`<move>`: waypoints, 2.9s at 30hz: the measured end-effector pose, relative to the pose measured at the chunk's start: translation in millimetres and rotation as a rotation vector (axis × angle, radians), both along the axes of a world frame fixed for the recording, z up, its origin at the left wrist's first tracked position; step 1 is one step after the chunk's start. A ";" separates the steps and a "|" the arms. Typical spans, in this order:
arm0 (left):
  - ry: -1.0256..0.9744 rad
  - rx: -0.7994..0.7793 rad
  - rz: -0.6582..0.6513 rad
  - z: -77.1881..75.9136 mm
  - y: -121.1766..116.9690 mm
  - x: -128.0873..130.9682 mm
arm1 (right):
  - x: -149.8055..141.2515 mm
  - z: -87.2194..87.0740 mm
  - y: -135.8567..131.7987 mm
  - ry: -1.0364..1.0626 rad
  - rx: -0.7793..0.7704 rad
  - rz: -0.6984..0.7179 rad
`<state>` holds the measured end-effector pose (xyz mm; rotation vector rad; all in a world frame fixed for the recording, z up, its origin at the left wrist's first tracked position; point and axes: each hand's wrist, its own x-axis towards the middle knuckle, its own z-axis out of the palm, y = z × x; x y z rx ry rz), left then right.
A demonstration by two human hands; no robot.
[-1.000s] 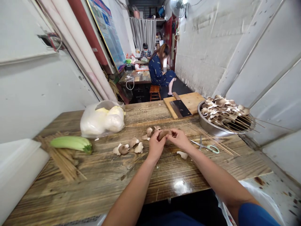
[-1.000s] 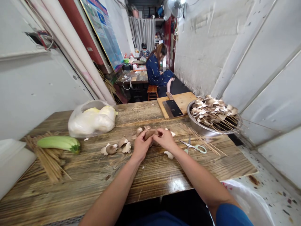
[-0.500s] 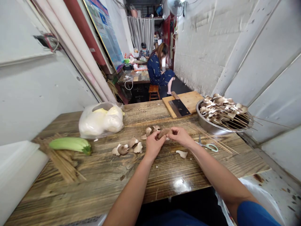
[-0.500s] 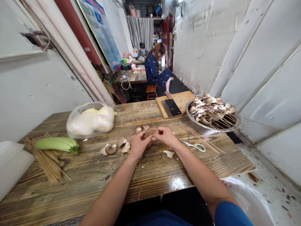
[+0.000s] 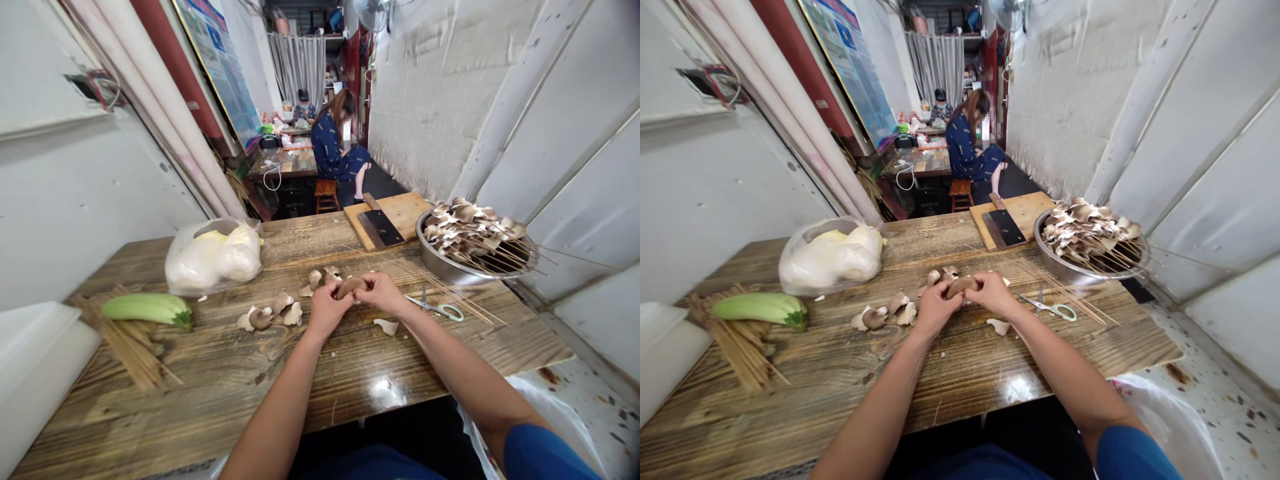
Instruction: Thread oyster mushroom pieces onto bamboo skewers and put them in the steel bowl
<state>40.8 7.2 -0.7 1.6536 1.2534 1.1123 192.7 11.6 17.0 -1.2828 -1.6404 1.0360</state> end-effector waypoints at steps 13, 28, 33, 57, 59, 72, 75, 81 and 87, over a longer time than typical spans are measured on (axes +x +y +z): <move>-0.405 -0.125 0.054 10.3 -1.4 4.6 | 30.9 7.6 17.6 -0.013 -0.060 -0.274; 0.781 -0.037 0.198 24.6 -3.3 -28.4 | 18.2 -0.7 7.8 -0.656 0.383 -0.180; 0.893 -0.067 0.055 19.1 -2.2 -31.0 | 2.1 -8.7 0.7 -0.596 0.383 -0.076; -0.241 0.011 0.184 11.7 -1.6 -1.1 | -6.3 -7.4 -3.4 -0.163 0.265 -0.172; -0.343 -0.108 0.141 9.4 0.4 -0.1 | -7.6 -7.4 -8.9 -0.412 0.460 -0.170; -0.696 -0.351 -0.052 14.9 -2.6 3.2 | -10.8 -8.1 -5.5 -0.188 0.318 -0.164; -0.692 -0.378 -0.049 11.0 -2.6 5.0 | -8.9 -10.6 -2.2 -0.142 0.274 -0.116; -0.546 -0.372 0.023 8.1 -1.0 3.2 | -5.2 -9.0 -0.8 -0.197 0.279 -0.069; -0.282 -0.255 0.065 13.6 -3.0 1.5 | -3.5 -8.2 -0.4 -0.140 0.187 0.025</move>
